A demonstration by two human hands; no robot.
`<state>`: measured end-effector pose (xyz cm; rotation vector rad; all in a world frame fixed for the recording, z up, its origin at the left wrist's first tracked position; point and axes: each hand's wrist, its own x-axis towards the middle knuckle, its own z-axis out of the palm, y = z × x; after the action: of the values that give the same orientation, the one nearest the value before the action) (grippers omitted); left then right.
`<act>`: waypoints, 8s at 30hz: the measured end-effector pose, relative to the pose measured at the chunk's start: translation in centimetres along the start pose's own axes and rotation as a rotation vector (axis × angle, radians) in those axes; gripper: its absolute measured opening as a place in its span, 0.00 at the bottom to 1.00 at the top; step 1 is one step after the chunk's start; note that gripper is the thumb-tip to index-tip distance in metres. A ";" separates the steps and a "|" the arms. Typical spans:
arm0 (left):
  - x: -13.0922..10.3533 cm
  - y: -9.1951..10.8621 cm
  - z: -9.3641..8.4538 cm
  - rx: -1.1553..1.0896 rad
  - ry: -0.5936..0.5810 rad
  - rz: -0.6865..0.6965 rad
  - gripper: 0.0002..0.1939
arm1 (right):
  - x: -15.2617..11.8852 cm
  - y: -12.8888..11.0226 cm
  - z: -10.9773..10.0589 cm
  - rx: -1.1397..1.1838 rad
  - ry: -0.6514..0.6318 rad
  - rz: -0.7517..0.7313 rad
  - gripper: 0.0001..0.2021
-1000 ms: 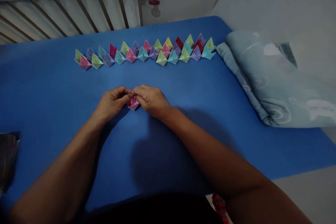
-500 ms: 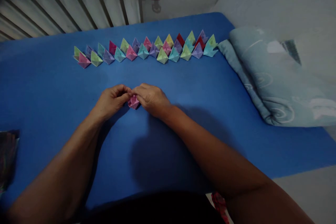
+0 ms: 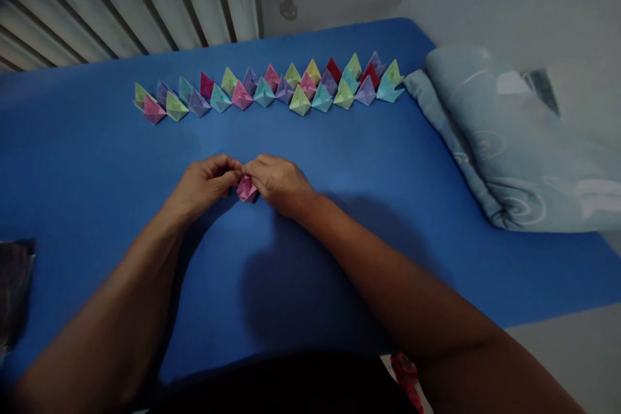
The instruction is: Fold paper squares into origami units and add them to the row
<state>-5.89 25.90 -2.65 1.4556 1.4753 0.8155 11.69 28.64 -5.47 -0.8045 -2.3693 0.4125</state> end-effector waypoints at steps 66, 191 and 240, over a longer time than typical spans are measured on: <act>-0.4 1.5 -0.1 -0.016 -0.014 -0.074 0.07 | 0.4 -1.3 -0.1 0.248 0.084 0.254 0.03; -0.3 -0.4 0.3 -0.011 0.085 0.106 0.04 | 0.2 -1.2 0.1 0.186 0.107 0.193 0.08; -0.6 0.2 0.6 0.225 0.089 0.187 0.04 | 0.7 -1.1 -0.6 0.090 0.052 0.164 0.07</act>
<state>-5.27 25.20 -2.63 1.7663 1.5539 0.8576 11.15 28.29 -4.23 -0.9594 -2.2278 0.5552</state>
